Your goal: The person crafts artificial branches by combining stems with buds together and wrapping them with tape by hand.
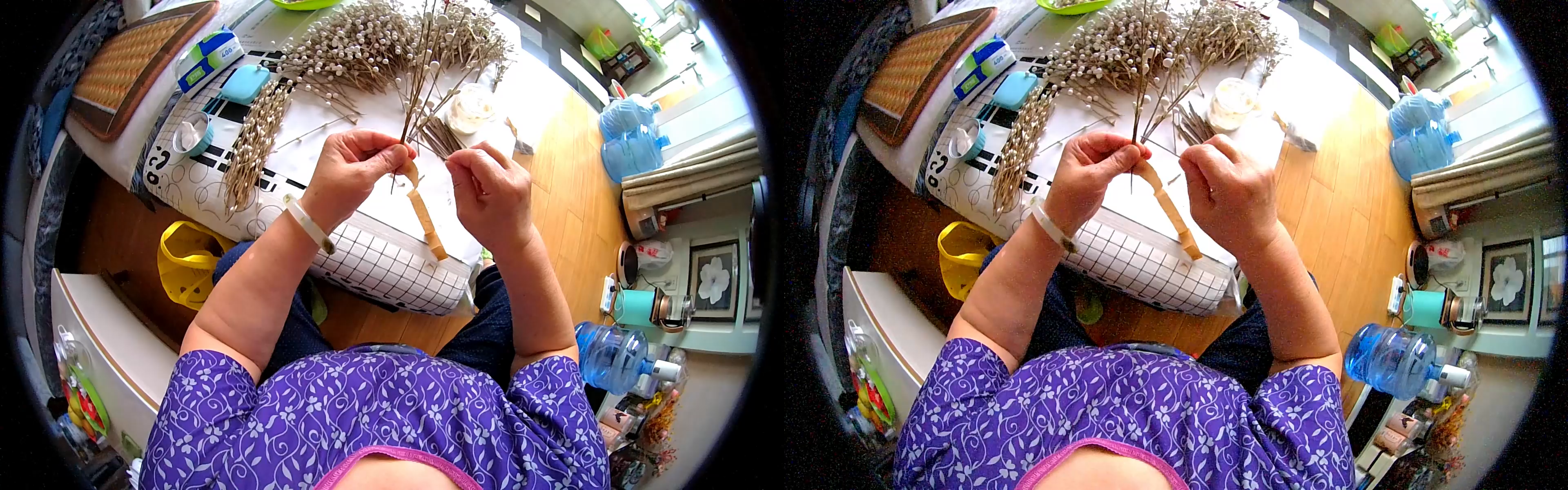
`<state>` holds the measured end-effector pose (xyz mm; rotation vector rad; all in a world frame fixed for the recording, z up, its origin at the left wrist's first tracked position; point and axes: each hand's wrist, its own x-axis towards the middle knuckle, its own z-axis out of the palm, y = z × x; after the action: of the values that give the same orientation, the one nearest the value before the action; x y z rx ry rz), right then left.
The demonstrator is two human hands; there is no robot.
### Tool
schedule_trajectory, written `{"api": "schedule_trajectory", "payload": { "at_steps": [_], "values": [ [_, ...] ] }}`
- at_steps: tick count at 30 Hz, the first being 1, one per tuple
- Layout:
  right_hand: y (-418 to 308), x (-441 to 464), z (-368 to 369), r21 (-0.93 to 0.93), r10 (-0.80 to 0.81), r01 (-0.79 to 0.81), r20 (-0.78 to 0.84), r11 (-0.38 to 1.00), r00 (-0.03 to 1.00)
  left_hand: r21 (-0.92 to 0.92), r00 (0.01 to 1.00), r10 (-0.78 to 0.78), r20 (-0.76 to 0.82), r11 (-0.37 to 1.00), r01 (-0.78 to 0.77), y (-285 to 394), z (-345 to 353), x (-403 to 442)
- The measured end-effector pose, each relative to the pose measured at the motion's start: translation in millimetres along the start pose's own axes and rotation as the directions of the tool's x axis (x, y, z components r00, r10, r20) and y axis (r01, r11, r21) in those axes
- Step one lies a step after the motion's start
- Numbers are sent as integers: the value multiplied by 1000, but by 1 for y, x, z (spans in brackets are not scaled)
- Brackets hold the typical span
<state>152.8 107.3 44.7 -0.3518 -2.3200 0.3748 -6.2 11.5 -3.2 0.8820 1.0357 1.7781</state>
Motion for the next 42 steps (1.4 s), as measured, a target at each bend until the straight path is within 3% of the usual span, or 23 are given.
{"api": "schedule_trajectory", "payload": {
  "at_steps": [9,15,17,19,21,22,24,27,35,37,38,39,40,41,42],
  "values": [
    [2,2,-3,-58,28,-28,-8,998,1000,12,1000,-10,7,1000,10,2,1,-1],
    [9,2,-5,-94,-65,60,-45,994,997,14,1000,-25,-13,1000,26,2,2,0],
    [26,1,-13,-15,54,-59,-242,998,969,12,999,-27,-31,1000,27,3,2,0],
    [50,3,-22,-43,233,-254,-273,966,933,-36,999,-41,-28,999,40,3,1,0],
    [97,-4,-22,-95,362,-400,-274,912,891,-47,999,-37,-22,998,36,3,0,0],
    [117,-7,-20,-99,360,-399,-276,911,891,-18,999,-34,-26,999,33,4,0,0],
    [150,-13,-16,-198,535,-559,-163,805,829,8,999,-31,-29,999,31,4,1,-1],
    [174,-10,3,-295,641,-636,-92,713,762,-8,999,-32,-16,999,32,2,1,0],
    [197,8,34,-193,641,-629,-1,753,768,-15,999,-43,33,999,43,4,1,-1],
    [168,10,15,-265,562,-569,-108,778,820,-29,998,-41,41,999,43,6,1,-2],
    [153,10,8,-160,552,-571,-148,806,821,-57,997,-60,55,996,63,7,1,-4],
    [140,7,6,188,568,-544,-109,817,816,-86,994,-80,75,993,86,7,2,-4],
    [123,3,7,516,576,-466,-67,719,814,-92,994,-82,79,992,89,7,4,-5],
    [87,6,-3,661,606,-537,153,524,780,-115,990,-104,91,987,114,7,5,-7],
    [70,4,-8,723,519,-583,359,371,775,-136,987,-125,102,981,139,8,6,-9]
  ]
}}
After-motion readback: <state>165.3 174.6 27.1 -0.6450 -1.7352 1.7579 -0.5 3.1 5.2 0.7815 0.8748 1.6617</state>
